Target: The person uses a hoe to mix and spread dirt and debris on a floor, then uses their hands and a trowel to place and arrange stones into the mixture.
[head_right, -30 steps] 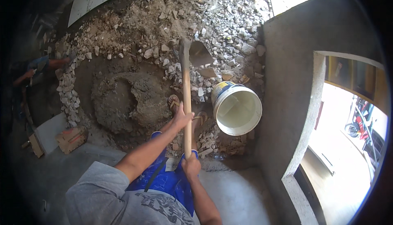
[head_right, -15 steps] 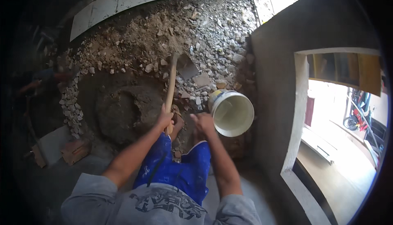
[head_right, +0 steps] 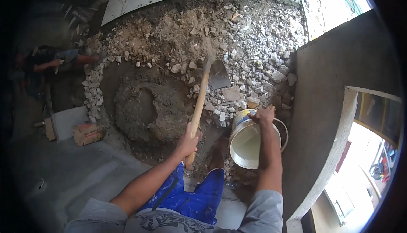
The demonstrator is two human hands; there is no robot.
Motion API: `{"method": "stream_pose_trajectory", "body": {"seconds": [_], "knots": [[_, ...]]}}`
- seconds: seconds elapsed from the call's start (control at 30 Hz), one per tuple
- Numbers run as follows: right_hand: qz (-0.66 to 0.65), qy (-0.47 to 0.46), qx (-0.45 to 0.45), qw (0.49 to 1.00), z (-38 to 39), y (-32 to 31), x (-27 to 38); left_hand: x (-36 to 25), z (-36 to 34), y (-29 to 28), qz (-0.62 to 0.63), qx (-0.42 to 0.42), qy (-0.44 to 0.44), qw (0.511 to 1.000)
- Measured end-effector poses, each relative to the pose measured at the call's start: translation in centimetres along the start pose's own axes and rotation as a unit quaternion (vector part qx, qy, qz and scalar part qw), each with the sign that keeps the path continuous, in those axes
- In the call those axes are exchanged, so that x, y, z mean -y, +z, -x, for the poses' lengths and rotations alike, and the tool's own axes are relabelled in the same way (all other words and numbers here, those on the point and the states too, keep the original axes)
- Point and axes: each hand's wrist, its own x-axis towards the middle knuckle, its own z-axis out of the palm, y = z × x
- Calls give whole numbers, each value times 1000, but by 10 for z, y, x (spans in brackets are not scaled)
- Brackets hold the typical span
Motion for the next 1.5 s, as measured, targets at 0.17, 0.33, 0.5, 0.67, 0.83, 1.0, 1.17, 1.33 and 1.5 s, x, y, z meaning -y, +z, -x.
{"method": "stream_pose_trajectory", "body": {"seconds": [0.17, 0.33, 0.5, 0.67, 0.83, 1.0, 1.17, 1.33, 1.5], "knots": [[-102, -45, -114, 987, 79, 15, -58, -15, -2, -5, 10, -24, -16, 1000], [-474, -11, -39, 879, 174, 146, -87, 8, -21, 10, -11, -56, -9, 998], [-495, -46, -273, 824, 228, 218, 37, 2, -10, 1, 33, -83, 6, 996], [-409, -46, -224, 883, 211, 191, 77, -14, -17, -45, 323, -12, -12, 946], [-484, 40, -128, 865, 231, 161, 44, 40, 10, -189, 393, 188, 14, 900], [-460, 30, -78, 884, 226, 141, 26, 85, 154, -273, 377, 128, -25, 917], [-535, -113, -129, 827, 198, 94, 20, 136, 248, -326, 358, 61, -60, 930], [-538, -68, 10, 840, 194, -19, 76, 187, 301, -349, 352, 1, -107, 930], [-464, 17, 22, 885, 191, -103, 118, 210, 325, -372, 342, -42, -158, 925]]}}
